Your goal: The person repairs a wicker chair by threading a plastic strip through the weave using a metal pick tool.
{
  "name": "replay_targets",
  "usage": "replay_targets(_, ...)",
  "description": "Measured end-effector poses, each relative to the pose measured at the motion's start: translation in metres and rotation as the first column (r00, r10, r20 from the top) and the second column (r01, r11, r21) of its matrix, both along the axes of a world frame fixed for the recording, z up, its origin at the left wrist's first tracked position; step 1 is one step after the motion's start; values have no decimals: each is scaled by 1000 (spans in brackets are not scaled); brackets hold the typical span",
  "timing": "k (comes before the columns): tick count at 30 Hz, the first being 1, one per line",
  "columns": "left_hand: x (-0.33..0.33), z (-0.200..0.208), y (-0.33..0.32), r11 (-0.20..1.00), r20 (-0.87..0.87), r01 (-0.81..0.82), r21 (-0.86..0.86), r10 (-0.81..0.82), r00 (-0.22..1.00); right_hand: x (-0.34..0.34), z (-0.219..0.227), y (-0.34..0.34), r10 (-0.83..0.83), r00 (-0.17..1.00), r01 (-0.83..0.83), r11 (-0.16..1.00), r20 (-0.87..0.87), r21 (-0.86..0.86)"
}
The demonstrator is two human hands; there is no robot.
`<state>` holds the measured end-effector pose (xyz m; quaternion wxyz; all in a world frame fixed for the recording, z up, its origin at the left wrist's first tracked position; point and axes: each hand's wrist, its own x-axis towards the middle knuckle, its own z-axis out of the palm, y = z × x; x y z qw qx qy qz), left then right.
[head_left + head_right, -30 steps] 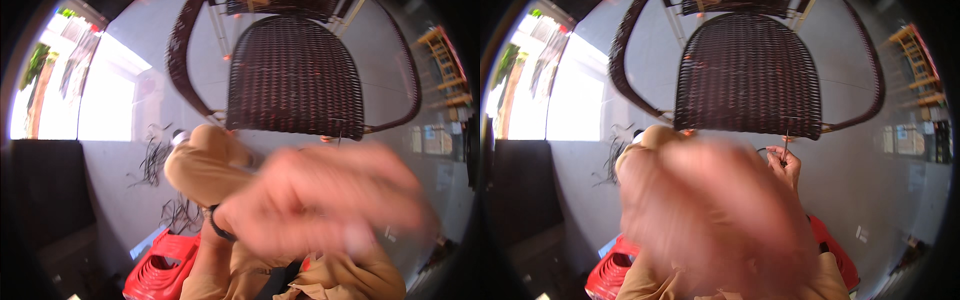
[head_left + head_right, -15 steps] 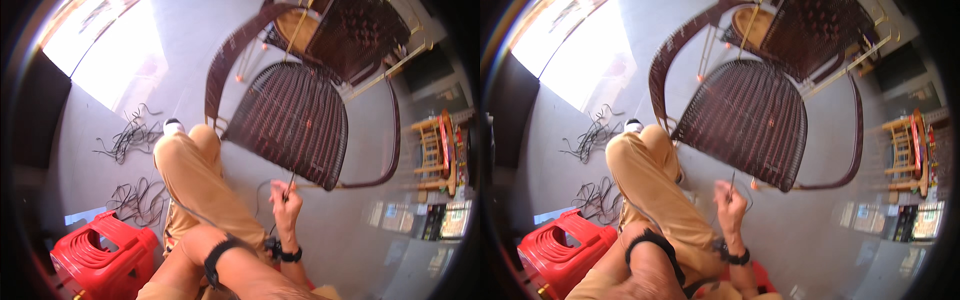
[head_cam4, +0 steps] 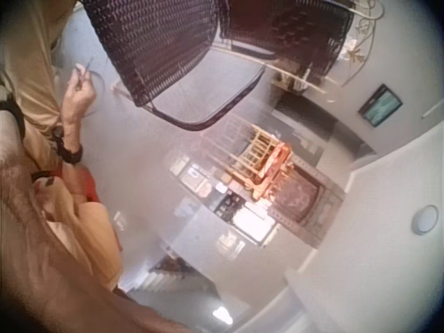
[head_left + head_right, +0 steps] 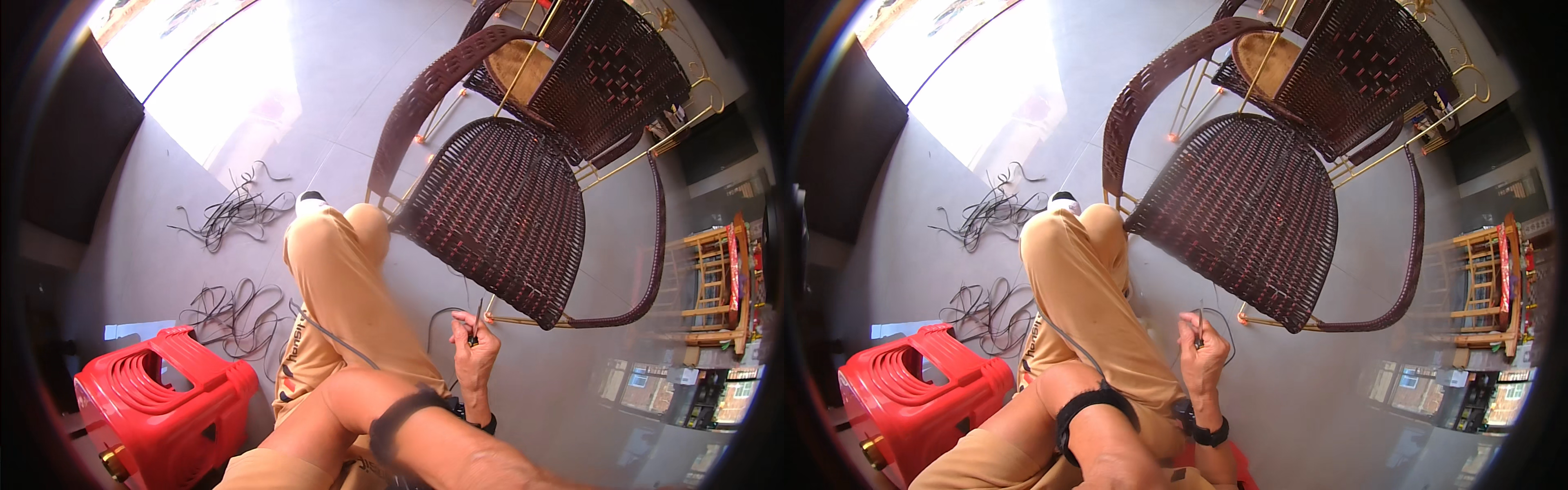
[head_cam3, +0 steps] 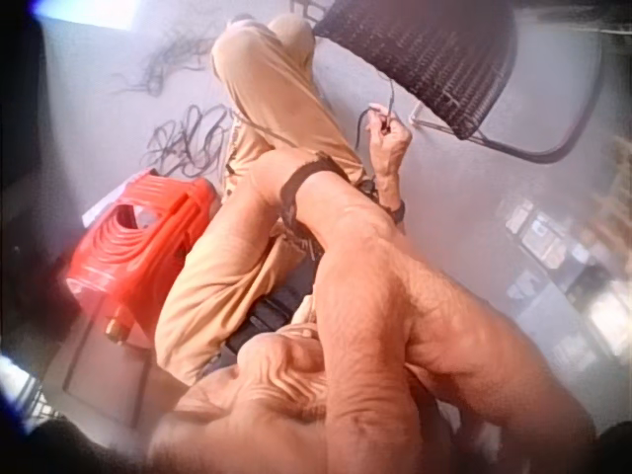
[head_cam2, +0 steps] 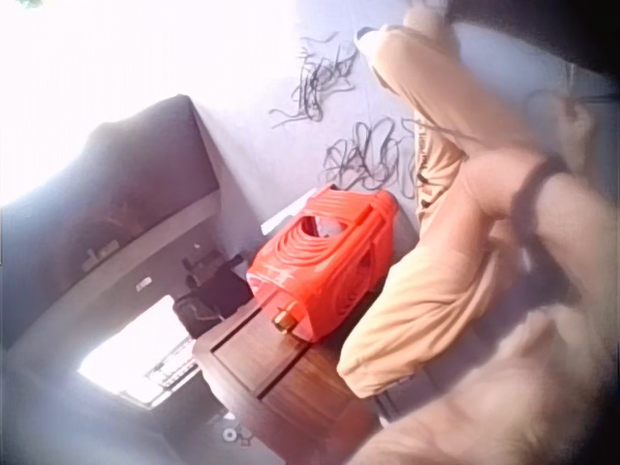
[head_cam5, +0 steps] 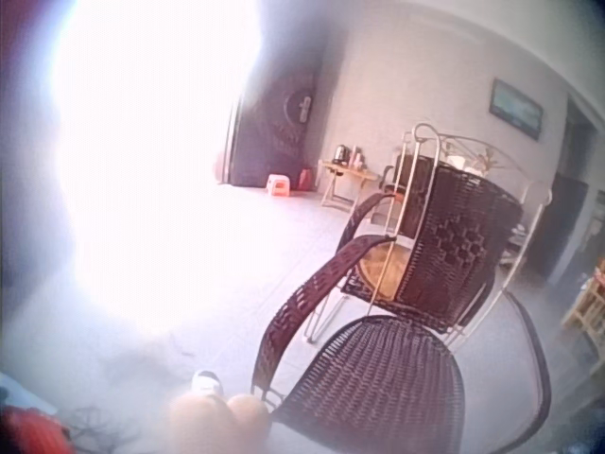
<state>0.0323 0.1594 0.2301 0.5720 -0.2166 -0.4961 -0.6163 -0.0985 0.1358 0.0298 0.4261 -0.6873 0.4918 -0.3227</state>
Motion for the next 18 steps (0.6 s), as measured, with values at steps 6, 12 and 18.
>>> replay_targets(6,4,-3,-2,1000,4,10,-11,-10,1000,0,-1,-4,4,1000,-5,1000,-24,-15)
replay_targets(12,4,-2,-2,1000,11,9,-2,-9,1000,5,-3,-3,37,997,-41,998,-75,-54)
replay_targets(18,4,1,0,998,13,58,0,-58,998,9,1,2,47,996,-53,996,-81,-74)
